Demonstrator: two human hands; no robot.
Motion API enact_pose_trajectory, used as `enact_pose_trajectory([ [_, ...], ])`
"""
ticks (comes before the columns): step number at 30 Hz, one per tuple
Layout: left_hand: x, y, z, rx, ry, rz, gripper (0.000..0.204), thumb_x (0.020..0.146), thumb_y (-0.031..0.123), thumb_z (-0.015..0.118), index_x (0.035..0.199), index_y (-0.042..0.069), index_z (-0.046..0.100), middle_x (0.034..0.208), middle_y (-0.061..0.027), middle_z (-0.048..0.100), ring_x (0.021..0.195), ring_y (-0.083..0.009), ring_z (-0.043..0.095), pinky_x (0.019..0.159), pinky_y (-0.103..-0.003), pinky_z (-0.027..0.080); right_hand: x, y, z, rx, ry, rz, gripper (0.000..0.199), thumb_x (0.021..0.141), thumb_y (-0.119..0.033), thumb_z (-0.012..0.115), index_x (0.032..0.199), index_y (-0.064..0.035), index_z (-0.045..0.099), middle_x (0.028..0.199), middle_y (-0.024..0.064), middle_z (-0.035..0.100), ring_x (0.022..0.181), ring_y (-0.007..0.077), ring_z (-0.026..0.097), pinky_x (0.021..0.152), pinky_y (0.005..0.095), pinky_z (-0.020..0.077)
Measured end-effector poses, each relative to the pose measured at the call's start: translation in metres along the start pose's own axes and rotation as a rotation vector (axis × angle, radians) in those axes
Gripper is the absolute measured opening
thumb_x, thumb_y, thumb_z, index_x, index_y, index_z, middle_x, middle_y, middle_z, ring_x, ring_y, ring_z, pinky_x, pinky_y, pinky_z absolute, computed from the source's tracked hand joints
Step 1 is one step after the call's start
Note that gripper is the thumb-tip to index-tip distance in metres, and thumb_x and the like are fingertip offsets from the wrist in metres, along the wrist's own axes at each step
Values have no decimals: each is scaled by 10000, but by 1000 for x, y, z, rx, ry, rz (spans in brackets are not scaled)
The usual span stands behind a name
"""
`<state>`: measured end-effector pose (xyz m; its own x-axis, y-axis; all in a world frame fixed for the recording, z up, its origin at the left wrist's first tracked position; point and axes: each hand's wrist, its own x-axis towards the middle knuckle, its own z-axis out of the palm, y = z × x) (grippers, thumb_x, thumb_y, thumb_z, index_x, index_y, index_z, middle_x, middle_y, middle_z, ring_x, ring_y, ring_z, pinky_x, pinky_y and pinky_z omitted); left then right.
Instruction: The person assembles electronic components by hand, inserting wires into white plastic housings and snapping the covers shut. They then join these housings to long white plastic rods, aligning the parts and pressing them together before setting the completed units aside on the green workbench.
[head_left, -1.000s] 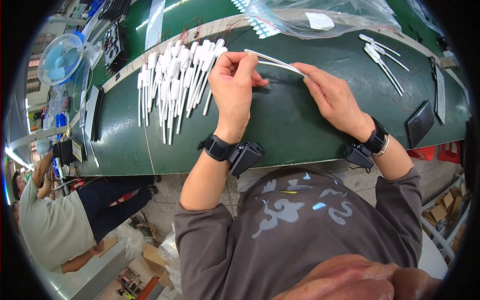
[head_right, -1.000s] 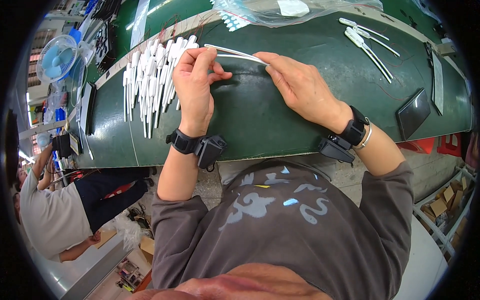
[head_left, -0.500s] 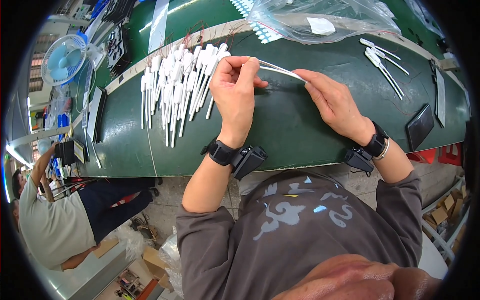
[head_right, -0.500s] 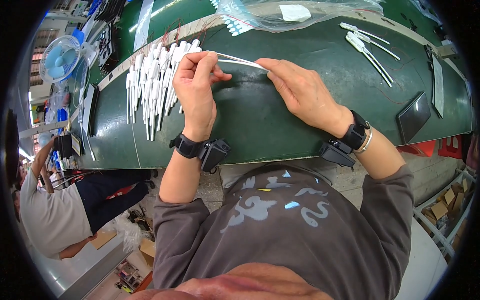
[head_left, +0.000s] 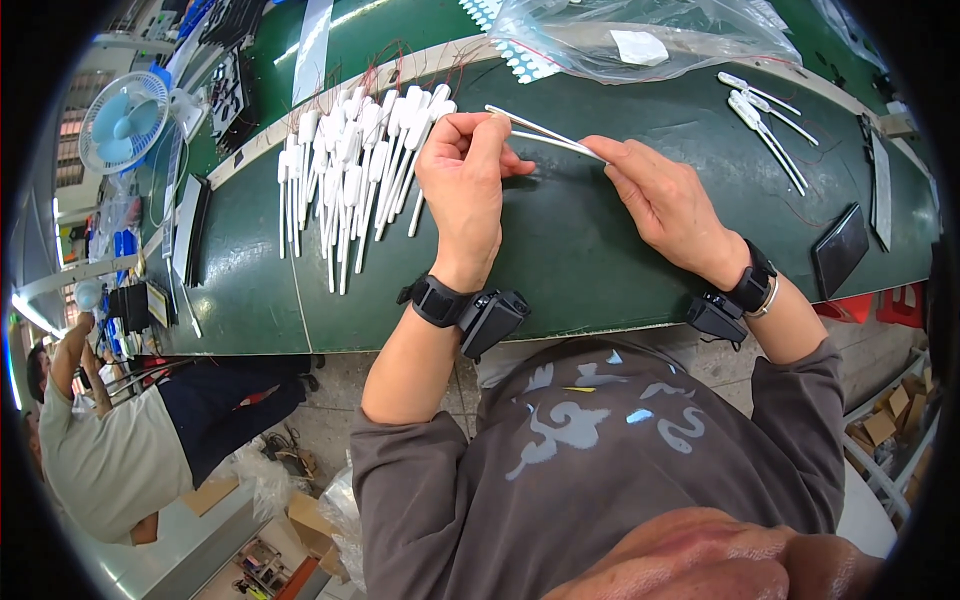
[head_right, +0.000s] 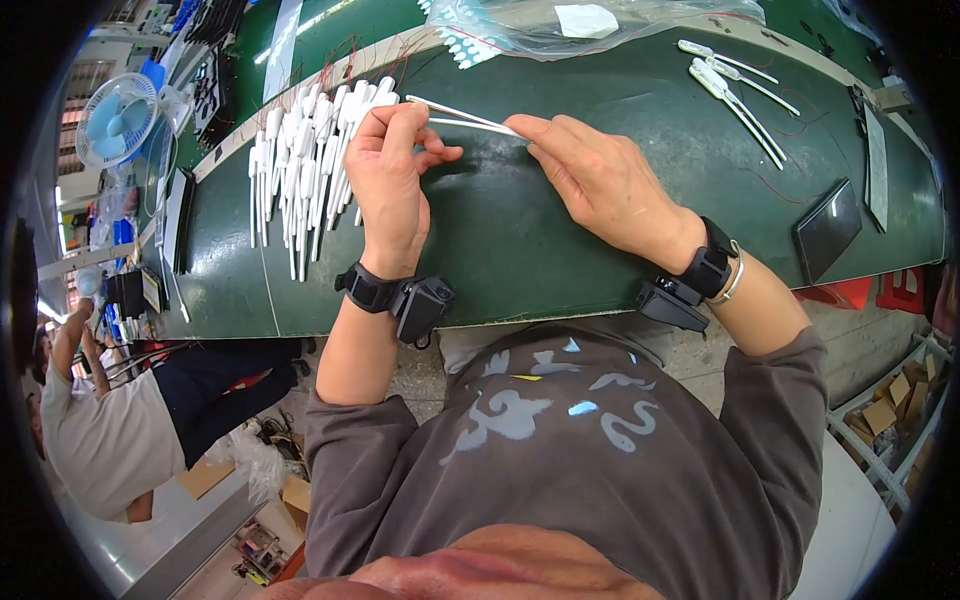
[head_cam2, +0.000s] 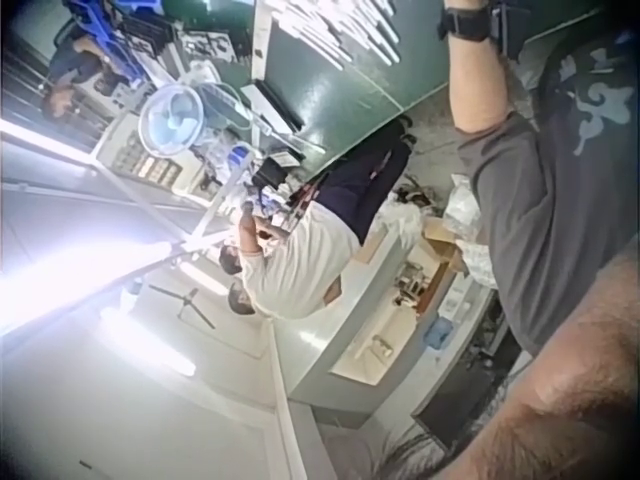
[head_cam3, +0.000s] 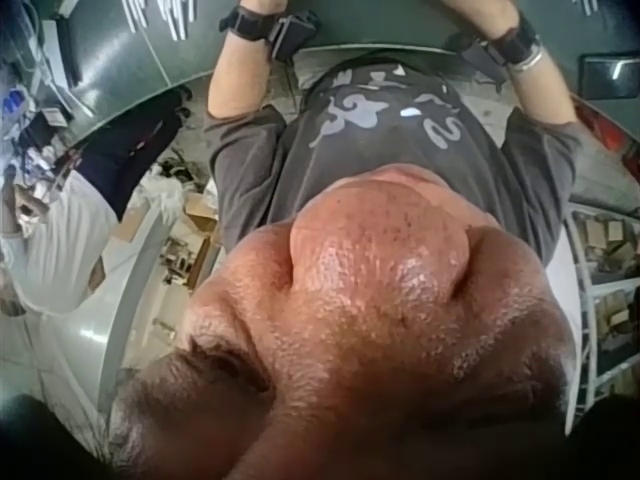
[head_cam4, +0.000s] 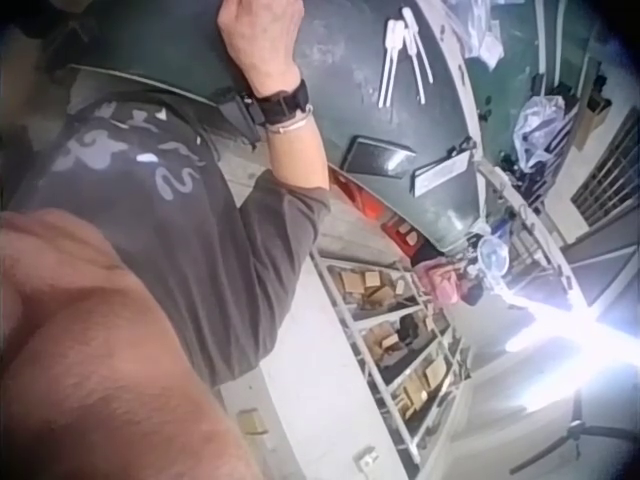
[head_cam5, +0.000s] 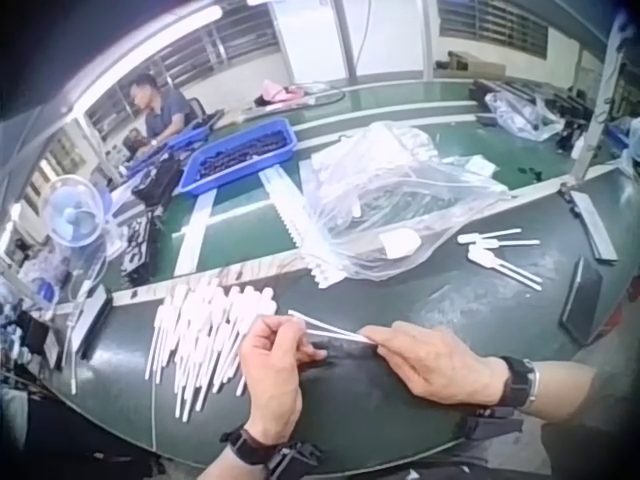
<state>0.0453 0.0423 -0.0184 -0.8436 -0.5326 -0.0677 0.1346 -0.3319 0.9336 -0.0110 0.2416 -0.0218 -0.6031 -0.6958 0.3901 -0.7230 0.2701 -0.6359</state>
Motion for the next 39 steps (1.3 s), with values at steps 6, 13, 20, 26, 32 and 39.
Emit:
enact_pose_trajectory([
  [6,1,-1,0,18,10,-10,103,893,90,667,884,7,605,682,-31,593,555,-82,561,547,-259,551,0,-2,0,-43,-7,-22,373,939,0,553,1303,-77,570,841,123,588,703,304,585,611,370,470],
  [13,2,-3,-2,-10,5,-46,110,890,95,669,883,9,600,690,-32,592,553,-85,563,544,-261,555,0,-4,-1,-42,-7,-5,378,930,2,564,1299,-80,577,821,123,579,689,296,581,607,371,467],
  [20,3,-1,-4,23,-7,-61,111,891,100,666,898,13,598,706,-32,590,562,-83,563,555,-266,569,-1,-1,-2,11,-59,-14,363,929,0,564,1287,-57,585,882,140,622,719,307,606,633,370,483],
  [26,7,2,-7,50,-62,-175,126,895,110,658,939,4,607,783,-46,611,619,-90,581,562,-275,576,-2,2,-3,81,-98,0,329,936,-11,558,1262,-28,599,977,164,659,766,322,630,678,370,503],
  [32,11,12,-16,-48,-191,-291,198,903,120,641,1038,-25,640,888,-81,657,705,-125,638,630,-298,595,-3,4,-1,137,-63,-1,293,960,-34,535,1244,-11,606,991,162,659,773,291,631,687,341,498],
  [39,3,17,-11,0,-219,-260,228,913,101,621,1078,-51,661,960,-131,701,839,-194,707,739,-300,599,1,0,-7,90,-57,70,221,975,-54,524,1167,4,615,926,133,644,731,254,610,654,325,478],
])
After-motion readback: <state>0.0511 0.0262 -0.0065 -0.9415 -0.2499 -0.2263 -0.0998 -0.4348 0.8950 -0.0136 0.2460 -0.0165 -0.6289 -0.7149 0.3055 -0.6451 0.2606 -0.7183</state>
